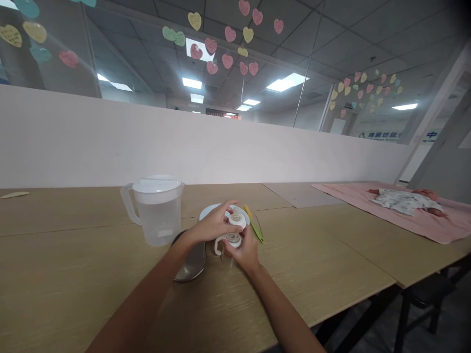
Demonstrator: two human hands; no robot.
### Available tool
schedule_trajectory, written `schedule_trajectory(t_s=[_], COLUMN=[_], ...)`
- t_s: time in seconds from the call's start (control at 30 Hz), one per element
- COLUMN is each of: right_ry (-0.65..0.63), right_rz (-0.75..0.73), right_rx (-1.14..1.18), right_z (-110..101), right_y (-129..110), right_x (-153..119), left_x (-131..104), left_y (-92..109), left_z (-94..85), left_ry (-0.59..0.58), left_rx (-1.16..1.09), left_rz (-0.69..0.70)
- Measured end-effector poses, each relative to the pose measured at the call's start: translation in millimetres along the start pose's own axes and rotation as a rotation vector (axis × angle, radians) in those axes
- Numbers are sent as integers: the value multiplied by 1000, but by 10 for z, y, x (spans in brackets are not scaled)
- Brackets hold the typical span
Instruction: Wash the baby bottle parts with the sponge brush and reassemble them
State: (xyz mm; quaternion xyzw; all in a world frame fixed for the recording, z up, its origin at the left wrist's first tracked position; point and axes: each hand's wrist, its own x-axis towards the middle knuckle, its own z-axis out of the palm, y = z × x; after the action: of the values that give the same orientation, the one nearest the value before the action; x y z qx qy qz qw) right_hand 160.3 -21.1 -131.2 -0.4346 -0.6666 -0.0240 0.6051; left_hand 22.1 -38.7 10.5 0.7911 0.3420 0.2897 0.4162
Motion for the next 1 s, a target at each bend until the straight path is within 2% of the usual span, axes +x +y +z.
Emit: schedule_trajectory(t_s=[0.1, 0.27, 0.5, 0.63, 0.73, 0.83, 0.93, 1.0], right_ry=[7, -28, -44, -34, 10, 73, 50, 26], right_rz=[-61, -168, -185, -202, -233, -335, -434, -449], right_rx=[-77, -131, -170, -142, -61, 13, -14, -55], right_z=[6, -10, -26, -42, -64, -96, -134, -160], right_y=[29, 44, 28, 25, 20, -5, -47, -69], right_x=[-5, 5, 1, -10, -14, 1, 32, 50], left_x=[1, -12, 12, 13, 0, -13, -25, -30], left_y=[11, 68, 88, 103, 140, 181, 216, 232], left_z=[-21, -33, -61, -57, -30, 13, 74, 113], left_ry=[52, 209, 332, 393, 418, 440, 425, 390], left_rx=[-84, -175, -321, -314, -328, -371, -409, -419], left_rz=[18, 43, 73, 81, 90, 120, 136, 139])
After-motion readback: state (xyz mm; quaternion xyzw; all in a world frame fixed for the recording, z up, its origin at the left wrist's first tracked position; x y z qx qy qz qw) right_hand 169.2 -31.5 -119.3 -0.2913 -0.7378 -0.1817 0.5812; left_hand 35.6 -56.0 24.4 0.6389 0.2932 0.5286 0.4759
